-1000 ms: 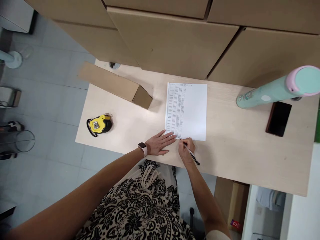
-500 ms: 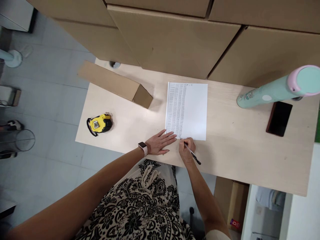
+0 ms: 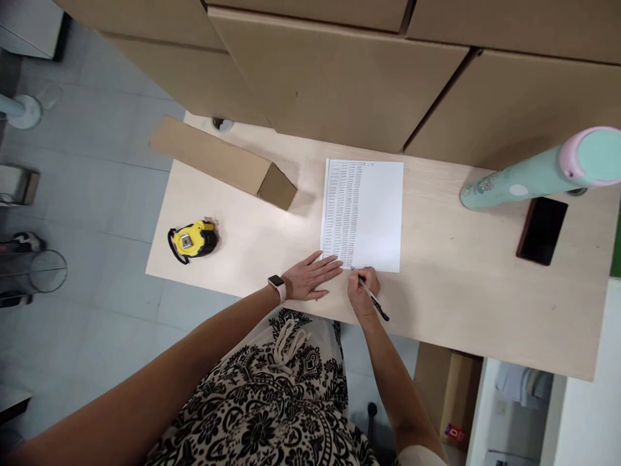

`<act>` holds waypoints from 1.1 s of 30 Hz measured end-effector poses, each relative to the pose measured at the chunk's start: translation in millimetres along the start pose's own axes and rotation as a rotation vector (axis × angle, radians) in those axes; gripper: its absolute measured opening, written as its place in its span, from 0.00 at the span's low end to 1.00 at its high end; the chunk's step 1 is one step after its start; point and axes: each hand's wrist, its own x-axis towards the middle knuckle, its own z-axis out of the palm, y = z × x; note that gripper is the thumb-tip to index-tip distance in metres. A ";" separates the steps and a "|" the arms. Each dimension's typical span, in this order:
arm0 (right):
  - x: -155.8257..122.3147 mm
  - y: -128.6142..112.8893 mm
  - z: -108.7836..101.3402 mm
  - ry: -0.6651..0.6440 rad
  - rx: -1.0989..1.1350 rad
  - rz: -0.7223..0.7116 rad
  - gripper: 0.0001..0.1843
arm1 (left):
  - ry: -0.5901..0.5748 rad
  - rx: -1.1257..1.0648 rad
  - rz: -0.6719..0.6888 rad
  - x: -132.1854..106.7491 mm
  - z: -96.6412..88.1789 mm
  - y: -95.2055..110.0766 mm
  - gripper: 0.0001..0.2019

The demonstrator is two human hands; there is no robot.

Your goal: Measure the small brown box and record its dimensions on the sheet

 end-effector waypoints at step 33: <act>-2.8 4.3 1.8 0.035 0.003 0.014 0.09 | 0.032 -0.024 0.000 0.3 0.5 -0.1 0.36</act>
